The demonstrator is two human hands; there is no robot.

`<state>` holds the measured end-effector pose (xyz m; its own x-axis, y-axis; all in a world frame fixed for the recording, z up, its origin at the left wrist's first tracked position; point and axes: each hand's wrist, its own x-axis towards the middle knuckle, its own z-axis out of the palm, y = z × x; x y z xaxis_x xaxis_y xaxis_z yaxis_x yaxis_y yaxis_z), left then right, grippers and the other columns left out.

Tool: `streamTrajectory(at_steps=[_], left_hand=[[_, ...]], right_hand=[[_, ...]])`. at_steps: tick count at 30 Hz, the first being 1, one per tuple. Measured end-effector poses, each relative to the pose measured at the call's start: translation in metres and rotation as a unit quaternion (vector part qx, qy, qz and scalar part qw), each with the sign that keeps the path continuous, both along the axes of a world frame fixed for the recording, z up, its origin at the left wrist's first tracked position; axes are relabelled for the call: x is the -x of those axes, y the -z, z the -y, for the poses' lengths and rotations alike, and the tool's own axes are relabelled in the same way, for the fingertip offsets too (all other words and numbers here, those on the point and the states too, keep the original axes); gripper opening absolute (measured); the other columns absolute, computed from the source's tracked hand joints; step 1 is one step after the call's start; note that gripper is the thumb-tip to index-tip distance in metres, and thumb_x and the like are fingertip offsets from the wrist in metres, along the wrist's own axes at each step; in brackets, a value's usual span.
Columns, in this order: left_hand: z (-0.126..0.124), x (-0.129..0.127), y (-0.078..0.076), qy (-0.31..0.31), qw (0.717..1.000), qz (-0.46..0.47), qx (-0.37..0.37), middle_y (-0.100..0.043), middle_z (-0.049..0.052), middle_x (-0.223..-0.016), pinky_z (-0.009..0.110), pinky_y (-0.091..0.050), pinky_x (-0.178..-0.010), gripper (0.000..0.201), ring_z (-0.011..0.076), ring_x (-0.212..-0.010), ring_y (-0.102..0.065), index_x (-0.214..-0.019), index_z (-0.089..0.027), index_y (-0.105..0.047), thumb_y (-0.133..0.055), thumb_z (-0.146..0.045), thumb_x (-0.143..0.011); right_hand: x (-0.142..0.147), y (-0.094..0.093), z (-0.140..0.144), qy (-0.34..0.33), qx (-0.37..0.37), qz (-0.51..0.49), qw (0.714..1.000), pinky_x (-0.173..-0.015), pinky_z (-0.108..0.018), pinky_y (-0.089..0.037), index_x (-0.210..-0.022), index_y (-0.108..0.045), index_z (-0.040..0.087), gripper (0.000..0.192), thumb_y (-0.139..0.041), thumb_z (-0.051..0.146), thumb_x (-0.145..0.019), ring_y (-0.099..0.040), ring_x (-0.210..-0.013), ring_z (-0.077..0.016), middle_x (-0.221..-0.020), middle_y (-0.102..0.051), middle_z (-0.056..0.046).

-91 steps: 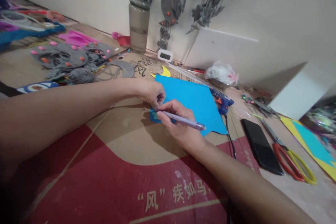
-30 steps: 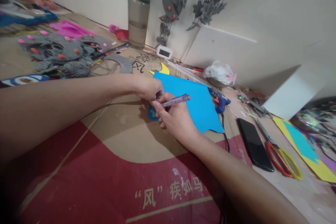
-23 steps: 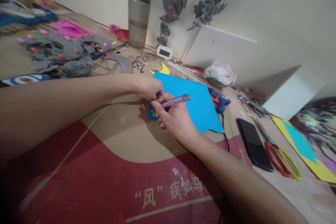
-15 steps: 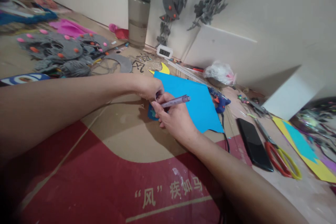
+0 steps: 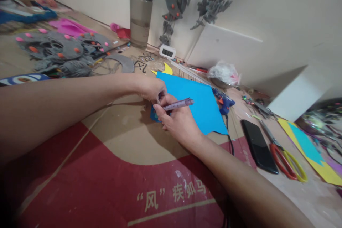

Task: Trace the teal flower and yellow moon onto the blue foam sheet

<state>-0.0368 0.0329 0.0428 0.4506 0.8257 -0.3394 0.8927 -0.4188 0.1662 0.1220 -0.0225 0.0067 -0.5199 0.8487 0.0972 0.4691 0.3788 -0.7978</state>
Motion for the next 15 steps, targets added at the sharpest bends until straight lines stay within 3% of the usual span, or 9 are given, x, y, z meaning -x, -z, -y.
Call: streamTrajectory(at_steps=[15], left_hand=[[0.0020, -0.0008, -0.0017, 0.005, 1.000, -0.004, -0.008, -0.067, -0.001, -0.074, 0.025, -0.037, -0.064, 0.031, 0.0159, -0.068, -0.054, -0.098, -0.022, -0.075, -0.067, -0.033, -0.070]], right_hand=[[-0.0019, 0.0010, 0.0004, -0.006, -0.012, -0.004, 1.000, -0.038, -0.017, -0.045, -0.081, -0.052, 0.021, 0.024, -0.057, 0.042, -0.092, -0.050, -0.047, -0.0061, -0.066, -0.055, 0.004]])
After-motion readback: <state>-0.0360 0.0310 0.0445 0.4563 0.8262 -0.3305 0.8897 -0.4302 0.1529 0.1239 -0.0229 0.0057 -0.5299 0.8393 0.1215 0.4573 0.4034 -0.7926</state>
